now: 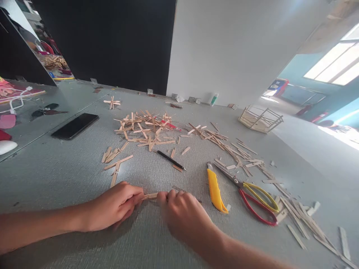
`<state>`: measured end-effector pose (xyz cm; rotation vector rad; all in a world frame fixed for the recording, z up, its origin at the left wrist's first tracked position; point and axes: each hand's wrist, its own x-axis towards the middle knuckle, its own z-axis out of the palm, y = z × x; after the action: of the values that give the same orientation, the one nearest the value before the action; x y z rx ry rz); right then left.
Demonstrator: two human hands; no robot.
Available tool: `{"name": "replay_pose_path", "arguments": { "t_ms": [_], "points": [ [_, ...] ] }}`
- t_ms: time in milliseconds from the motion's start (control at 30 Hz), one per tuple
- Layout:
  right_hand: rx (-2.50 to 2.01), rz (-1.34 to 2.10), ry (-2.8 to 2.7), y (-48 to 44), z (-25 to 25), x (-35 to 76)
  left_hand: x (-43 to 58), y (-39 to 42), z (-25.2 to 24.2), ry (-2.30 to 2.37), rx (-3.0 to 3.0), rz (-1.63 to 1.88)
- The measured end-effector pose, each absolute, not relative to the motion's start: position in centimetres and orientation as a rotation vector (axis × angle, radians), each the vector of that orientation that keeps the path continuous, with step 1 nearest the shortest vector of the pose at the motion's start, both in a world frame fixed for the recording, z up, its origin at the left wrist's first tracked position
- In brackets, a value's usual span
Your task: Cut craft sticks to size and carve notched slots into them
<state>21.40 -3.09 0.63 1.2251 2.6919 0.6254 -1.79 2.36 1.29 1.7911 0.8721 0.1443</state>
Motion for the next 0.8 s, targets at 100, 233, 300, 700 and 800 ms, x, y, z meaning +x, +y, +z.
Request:
{"name": "replay_pose_path", "arguments": {
  "t_ms": [100, 233, 300, 700, 800],
  "points": [
    [1.204, 0.618, 2.732, -2.8, 0.3, 21.9, -1.8, 2.3, 1.3, 0.870, 1.798, 0.153],
    [1.376, 0.746, 2.534, -5.1, 1.0, 18.8, -1.9, 2.3, 0.8, 0.864, 1.782, 0.171],
    [1.429, 0.765, 2.423, -5.9, 1.5, 17.4, -2.0, 2.4, 0.5, 0.855, 1.775, 0.179],
    [1.278, 0.742, 2.601, -3.3, -0.2, 20.3, -1.7, 2.2, 0.8, 0.886, 1.796, 0.201],
    [1.375, 0.911, 2.367, -5.1, -0.1, 17.8, -1.8, 2.2, 0.5, 0.878, 1.786, 0.205]
  ]
}}
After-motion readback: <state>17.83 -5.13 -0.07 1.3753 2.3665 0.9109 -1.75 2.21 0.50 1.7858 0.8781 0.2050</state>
